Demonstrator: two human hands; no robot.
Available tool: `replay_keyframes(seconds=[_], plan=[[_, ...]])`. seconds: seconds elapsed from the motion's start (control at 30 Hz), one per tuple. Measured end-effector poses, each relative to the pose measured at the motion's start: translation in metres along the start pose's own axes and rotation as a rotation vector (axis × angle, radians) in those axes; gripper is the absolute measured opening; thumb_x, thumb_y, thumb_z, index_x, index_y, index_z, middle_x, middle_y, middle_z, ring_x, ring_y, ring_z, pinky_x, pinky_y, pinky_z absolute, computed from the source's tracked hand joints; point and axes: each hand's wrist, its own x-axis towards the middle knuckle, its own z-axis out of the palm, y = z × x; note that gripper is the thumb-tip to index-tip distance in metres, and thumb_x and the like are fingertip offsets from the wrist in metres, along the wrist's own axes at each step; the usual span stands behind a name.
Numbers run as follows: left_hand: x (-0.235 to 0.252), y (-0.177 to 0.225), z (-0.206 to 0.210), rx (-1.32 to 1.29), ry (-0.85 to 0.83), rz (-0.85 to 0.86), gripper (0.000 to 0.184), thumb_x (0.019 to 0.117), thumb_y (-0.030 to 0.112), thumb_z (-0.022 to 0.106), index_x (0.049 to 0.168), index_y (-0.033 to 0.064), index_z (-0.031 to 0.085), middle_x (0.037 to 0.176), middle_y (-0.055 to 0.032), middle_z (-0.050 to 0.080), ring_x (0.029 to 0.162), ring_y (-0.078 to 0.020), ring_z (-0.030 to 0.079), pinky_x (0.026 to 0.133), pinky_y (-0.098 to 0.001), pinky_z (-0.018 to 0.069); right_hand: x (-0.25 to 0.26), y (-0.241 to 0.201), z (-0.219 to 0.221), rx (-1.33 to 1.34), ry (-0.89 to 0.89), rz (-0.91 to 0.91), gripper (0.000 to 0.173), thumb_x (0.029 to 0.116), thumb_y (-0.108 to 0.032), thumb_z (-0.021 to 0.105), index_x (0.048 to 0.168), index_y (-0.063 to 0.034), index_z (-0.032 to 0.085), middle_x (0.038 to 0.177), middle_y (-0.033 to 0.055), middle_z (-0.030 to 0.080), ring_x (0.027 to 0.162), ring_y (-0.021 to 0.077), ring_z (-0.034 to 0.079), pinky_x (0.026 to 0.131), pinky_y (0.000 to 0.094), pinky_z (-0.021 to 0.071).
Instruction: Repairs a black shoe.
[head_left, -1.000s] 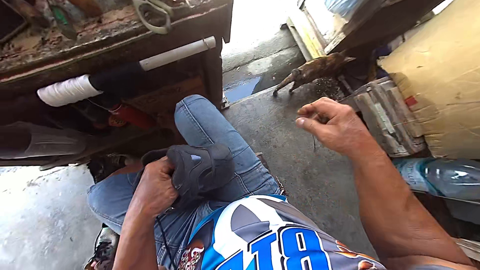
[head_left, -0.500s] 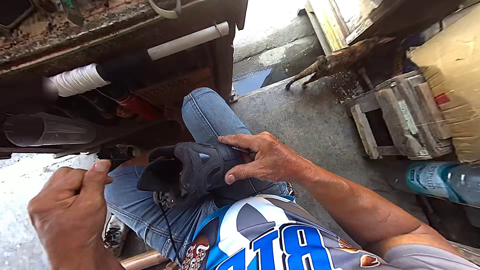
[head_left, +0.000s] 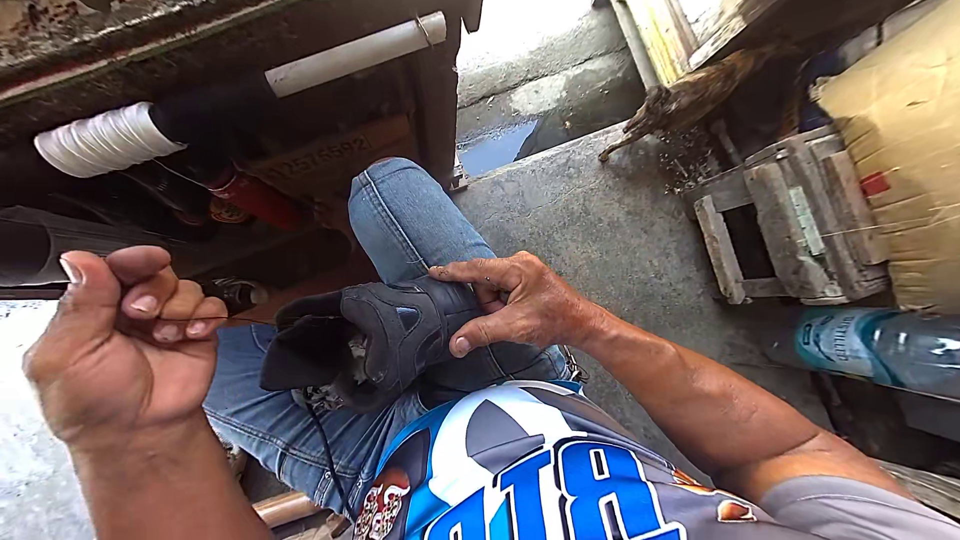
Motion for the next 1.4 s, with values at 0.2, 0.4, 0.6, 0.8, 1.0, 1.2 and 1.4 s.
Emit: replay_keyframes(seconds=[0.2,0.4,0.6,0.8,1.0,1.2,1.4], plan=[[0.000,-0.001,-0.009,0.039,0.070,-0.004,0.049,0.1128,0.037,0.023,0.106,0.0117,0.066,0.067,0.0079,0.052,0.054,-0.0021,0.050,0.055,-0.0164,0.0485,0.000,0.001,0.000,-0.012,-0.002,0.000,0.064,0.0771,-0.024,0.091,0.133,-0.0018,0.068,0.059,-0.0043,0.055,0.048,0.0007,0.043,0.045,0.0166,0.0389],[-0.054,0.002,0.050,0.503,-0.368,-0.073,0.052,0.1045,0.058,0.042,0.110,0.0200,0.077,0.093,0.0076,0.072,0.077,-0.0042,0.066,0.068,-0.0218,0.0572,-0.005,-0.005,-0.004,-0.120,-0.030,-0.013,0.065,0.0800,-0.030,0.088,0.136,-0.0050,0.067,0.062,-0.0053,0.058,0.050,-0.0019,0.043,0.047,0.0153,0.0382],[-0.074,-0.038,0.135,0.674,-0.250,-0.090,0.028,0.0914,0.040,0.075,0.096,0.0124,0.073,0.083,0.0043,0.074,0.077,-0.0055,0.071,0.071,-0.0255,0.0622,-0.021,-0.022,-0.005,-0.251,-0.010,0.133,0.065,0.0849,-0.037,0.081,0.141,-0.0133,0.057,0.075,-0.0055,0.057,0.058,0.0014,0.048,0.052,0.0189,0.0437],[-0.072,-0.040,0.130,0.383,-0.345,-0.114,0.011,0.0945,0.018,0.073,0.098,0.0072,0.073,0.089,-0.0020,0.075,0.083,-0.0105,0.073,0.078,-0.0281,0.0627,-0.047,-0.043,-0.031,-0.272,-0.001,0.091,0.040,0.0969,-0.014,0.066,0.137,-0.0156,0.064,0.110,-0.0002,0.058,0.076,0.0012,0.056,0.060,0.0154,0.0510],[-0.078,-0.047,0.134,0.277,-0.224,-0.191,0.021,0.0861,0.014,0.081,0.102,0.0039,0.072,0.092,-0.0061,0.076,0.087,-0.0134,0.074,0.083,-0.0307,0.0631,-0.050,-0.048,-0.032,-0.414,-0.197,0.089,0.043,0.1042,-0.024,0.057,0.146,-0.0159,0.052,0.096,-0.0050,0.063,0.076,0.0005,0.057,0.068,0.0186,0.0515],[-0.079,-0.049,0.135,0.222,-0.204,-0.204,0.021,0.0866,0.012,0.080,0.103,0.0028,0.071,0.094,-0.0075,0.076,0.087,-0.0141,0.074,0.083,-0.0310,0.0630,-0.045,-0.036,-0.032,-0.348,-0.156,-0.096,0.030,0.1055,-0.021,0.057,0.127,-0.0051,0.071,0.098,-0.0008,0.069,0.083,-0.0001,0.062,0.072,0.0147,0.0527],[-0.080,-0.050,0.135,0.200,-0.206,-0.205,0.020,0.0878,0.010,0.078,0.104,0.0021,0.070,0.094,-0.0081,0.076,0.088,-0.0147,0.074,0.084,-0.0313,0.0628,-0.040,-0.028,-0.028,-0.316,-0.138,-0.109,0.028,0.1048,-0.018,0.057,0.124,-0.0054,0.073,0.096,0.0003,0.069,0.087,0.0013,0.064,0.075,0.0158,0.0535]])
